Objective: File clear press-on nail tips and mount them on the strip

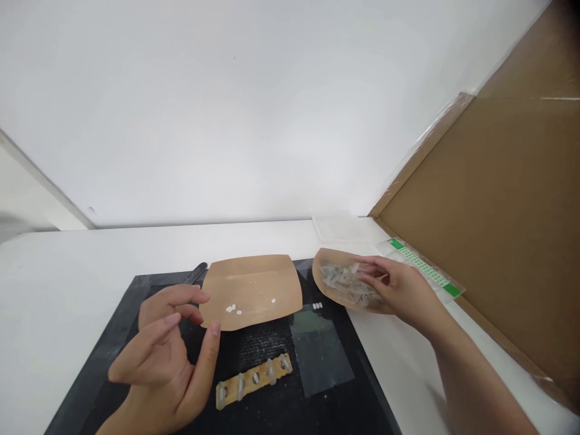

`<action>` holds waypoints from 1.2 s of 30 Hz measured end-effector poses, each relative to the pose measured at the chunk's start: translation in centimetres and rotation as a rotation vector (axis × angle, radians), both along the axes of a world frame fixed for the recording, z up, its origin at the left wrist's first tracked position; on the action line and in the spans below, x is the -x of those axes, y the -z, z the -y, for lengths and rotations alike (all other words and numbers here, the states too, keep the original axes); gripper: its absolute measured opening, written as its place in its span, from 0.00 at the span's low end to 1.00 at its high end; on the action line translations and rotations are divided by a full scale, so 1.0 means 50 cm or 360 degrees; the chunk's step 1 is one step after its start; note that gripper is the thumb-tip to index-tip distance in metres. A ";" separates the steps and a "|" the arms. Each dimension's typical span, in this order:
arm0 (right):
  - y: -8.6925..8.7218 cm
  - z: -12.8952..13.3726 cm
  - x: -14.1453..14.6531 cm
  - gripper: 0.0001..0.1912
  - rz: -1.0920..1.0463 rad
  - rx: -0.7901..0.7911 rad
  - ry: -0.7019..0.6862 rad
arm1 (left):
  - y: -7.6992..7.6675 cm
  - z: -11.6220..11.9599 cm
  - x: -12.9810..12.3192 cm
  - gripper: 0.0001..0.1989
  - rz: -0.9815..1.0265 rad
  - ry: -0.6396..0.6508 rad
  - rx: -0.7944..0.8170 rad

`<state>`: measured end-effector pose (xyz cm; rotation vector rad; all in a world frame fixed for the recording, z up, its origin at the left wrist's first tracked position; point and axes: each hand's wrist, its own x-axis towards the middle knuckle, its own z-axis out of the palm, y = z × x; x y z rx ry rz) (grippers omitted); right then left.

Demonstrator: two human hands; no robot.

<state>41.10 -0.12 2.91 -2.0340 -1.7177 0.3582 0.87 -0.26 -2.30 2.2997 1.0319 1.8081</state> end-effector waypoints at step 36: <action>0.000 0.006 -0.006 0.16 -0.0385 -0.0010 -0.0171 | 0.001 0.007 0.001 0.37 -0.0083 -0.0084 0.0108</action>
